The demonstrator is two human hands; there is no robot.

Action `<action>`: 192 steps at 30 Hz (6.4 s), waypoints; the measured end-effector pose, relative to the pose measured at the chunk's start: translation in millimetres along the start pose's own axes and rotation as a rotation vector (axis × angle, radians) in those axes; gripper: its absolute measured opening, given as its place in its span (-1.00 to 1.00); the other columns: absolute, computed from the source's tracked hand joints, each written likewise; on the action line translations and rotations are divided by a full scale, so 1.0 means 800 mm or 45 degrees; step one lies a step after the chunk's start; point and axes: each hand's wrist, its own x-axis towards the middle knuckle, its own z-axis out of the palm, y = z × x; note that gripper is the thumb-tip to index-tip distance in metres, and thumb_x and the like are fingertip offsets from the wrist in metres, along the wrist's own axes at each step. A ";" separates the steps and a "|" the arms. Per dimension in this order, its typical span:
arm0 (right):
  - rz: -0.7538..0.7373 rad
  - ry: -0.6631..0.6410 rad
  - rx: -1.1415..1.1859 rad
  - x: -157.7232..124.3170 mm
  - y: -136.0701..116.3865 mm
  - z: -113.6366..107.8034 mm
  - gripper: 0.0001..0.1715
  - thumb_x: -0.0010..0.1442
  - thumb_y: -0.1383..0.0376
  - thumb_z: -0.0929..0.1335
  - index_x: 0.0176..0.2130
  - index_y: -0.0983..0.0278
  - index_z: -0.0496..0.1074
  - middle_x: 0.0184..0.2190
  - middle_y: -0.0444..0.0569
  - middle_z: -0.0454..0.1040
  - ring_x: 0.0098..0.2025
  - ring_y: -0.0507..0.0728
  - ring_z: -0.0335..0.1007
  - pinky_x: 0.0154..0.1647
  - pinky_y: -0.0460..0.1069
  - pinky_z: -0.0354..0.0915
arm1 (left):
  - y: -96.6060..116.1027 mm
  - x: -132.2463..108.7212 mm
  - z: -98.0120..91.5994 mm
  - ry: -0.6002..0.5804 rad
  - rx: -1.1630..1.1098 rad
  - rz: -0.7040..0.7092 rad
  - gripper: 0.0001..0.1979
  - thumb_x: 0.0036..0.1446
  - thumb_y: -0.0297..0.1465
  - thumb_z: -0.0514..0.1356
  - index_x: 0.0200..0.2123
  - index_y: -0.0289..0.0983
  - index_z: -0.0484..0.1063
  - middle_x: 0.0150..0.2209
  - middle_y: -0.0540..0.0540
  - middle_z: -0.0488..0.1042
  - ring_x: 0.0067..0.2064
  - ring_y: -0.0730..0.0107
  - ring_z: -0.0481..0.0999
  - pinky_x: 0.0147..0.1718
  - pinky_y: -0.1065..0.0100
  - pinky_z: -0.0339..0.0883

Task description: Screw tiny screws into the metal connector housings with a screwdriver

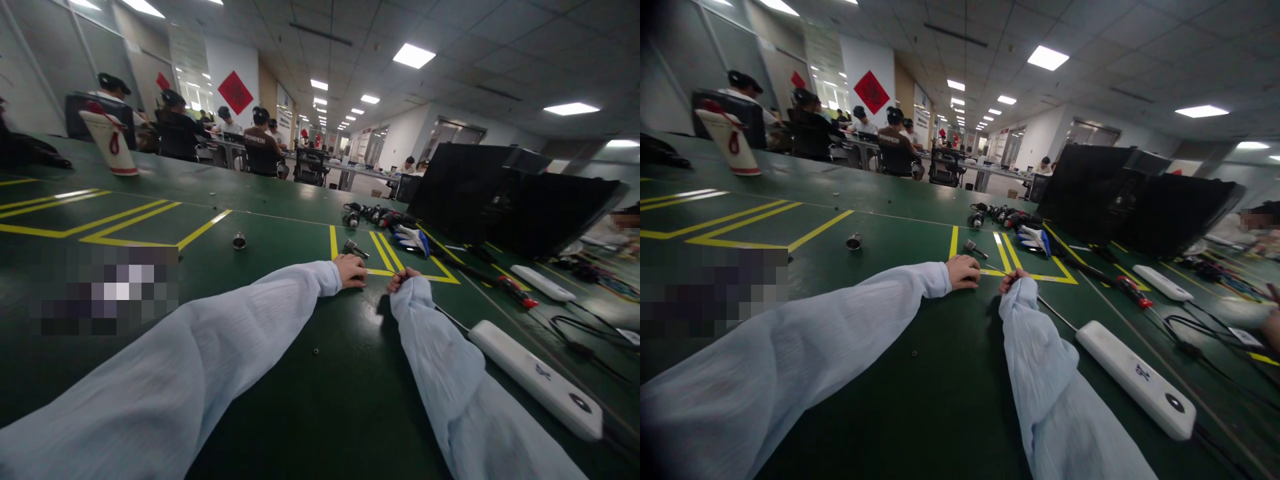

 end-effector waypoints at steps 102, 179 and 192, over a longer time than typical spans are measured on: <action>0.002 -0.515 -0.692 -0.160 0.059 0.143 -0.76 0.03 0.21 0.32 -0.51 0.32 0.45 -0.57 -0.04 0.48 -0.56 0.00 0.32 -0.49 -0.09 0.27 | 0.048 -0.209 -0.060 0.258 -0.343 -0.024 -0.86 -0.03 -0.40 0.09 -0.57 -0.30 0.22 -0.55 -0.01 0.26 -0.51 0.51 0.25 -0.57 0.49 0.10; 0.273 -0.616 -0.121 -0.060 0.101 0.163 -0.86 -0.03 0.31 0.36 -0.55 0.34 0.45 -0.59 -0.06 0.52 -0.59 -0.01 0.39 -0.51 -0.11 0.30 | -0.031 -0.183 -0.048 0.655 -0.438 -0.097 -0.83 -0.09 -0.35 0.14 -0.59 -0.31 0.24 -0.57 0.01 0.25 -0.51 0.51 0.24 -0.50 0.45 0.15; 0.022 -0.515 -0.197 -0.072 0.108 0.165 -0.78 -0.10 0.18 0.41 -0.51 0.30 0.45 -0.55 -0.09 0.53 -0.56 -0.01 0.40 -0.53 -0.12 0.34 | -0.027 -0.185 -0.051 0.740 -0.340 -0.300 -0.79 -0.09 -0.30 0.17 -0.58 -0.30 0.23 -0.57 0.03 0.25 -0.51 0.51 0.25 -0.51 0.45 0.15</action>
